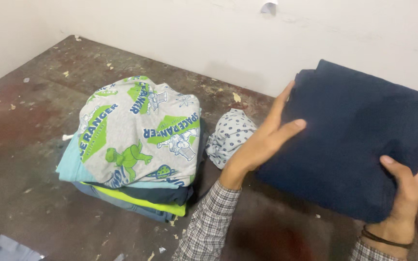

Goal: The person folds various clothing items one by one on a wooden table. They handle a floral shirt, a checkered shirt, two pairs of jeans, a neon t-shirt, a grey sweater, a dark polo shirt, a floral top, dark trousers, a light blue t-shirt, a white graphic t-shirt, and a dark blue t-shirt. Each item is folded and placed into a neat stack.

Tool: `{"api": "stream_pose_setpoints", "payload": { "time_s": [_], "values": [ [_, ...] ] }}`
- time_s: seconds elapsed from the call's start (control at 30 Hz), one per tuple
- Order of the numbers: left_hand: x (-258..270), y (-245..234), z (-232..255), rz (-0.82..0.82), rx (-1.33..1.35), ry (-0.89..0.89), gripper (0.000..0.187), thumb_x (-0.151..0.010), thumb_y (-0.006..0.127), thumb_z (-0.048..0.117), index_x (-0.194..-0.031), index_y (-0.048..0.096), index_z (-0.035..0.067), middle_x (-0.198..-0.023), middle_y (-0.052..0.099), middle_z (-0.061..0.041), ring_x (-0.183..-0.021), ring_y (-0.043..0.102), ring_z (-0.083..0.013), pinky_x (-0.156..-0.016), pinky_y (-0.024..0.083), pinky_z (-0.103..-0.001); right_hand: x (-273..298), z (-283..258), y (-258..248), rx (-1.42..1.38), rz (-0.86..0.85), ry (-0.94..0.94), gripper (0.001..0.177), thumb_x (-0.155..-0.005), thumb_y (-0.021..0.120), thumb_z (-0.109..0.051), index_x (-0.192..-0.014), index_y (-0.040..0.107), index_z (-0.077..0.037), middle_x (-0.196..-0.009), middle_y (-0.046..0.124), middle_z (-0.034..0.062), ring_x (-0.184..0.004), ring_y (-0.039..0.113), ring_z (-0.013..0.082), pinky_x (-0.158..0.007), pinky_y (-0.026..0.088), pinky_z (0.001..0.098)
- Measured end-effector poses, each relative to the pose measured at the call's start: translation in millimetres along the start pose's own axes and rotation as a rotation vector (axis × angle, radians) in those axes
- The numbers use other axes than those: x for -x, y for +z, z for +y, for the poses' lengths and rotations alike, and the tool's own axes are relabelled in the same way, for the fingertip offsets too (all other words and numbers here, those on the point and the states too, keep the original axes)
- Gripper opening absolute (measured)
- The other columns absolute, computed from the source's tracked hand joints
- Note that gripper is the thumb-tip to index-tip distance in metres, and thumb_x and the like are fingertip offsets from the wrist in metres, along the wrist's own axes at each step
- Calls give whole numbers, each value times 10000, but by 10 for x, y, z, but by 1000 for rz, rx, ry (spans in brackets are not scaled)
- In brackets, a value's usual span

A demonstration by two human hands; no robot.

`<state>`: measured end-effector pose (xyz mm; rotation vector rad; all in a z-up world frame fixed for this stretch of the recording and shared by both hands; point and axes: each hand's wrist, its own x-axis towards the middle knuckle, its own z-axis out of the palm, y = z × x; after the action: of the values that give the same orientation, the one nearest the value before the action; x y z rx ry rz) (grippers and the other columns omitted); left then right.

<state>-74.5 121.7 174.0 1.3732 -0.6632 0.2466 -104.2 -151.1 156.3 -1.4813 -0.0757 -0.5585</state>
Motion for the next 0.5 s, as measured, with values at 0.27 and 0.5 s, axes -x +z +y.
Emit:
{"api": "stream_pose_setpoints", "payload": {
  "time_s": [0.27,0.5],
  "values": [
    [242,91,437,132,-322,156,774,-1112,502,311,-1702,78,48,-1702,269,-364,-1578,323,-499,-1304,307,-503,50,113,-72,62,146,91,767,-846,642,-212,-1536,447,60,-1343,593,263,-1150,655,314,-991,570,388],
    [532,-132,998,127,-361,135,768,-1096,510,247,-1692,63,60,-1725,294,-323,-1476,483,-471,-1205,460,-452,354,64,231,-56,94,8,742,-866,626,-187,-1545,449,53,-1333,594,270,-1137,663,314,-1008,574,406]
  ]
}}
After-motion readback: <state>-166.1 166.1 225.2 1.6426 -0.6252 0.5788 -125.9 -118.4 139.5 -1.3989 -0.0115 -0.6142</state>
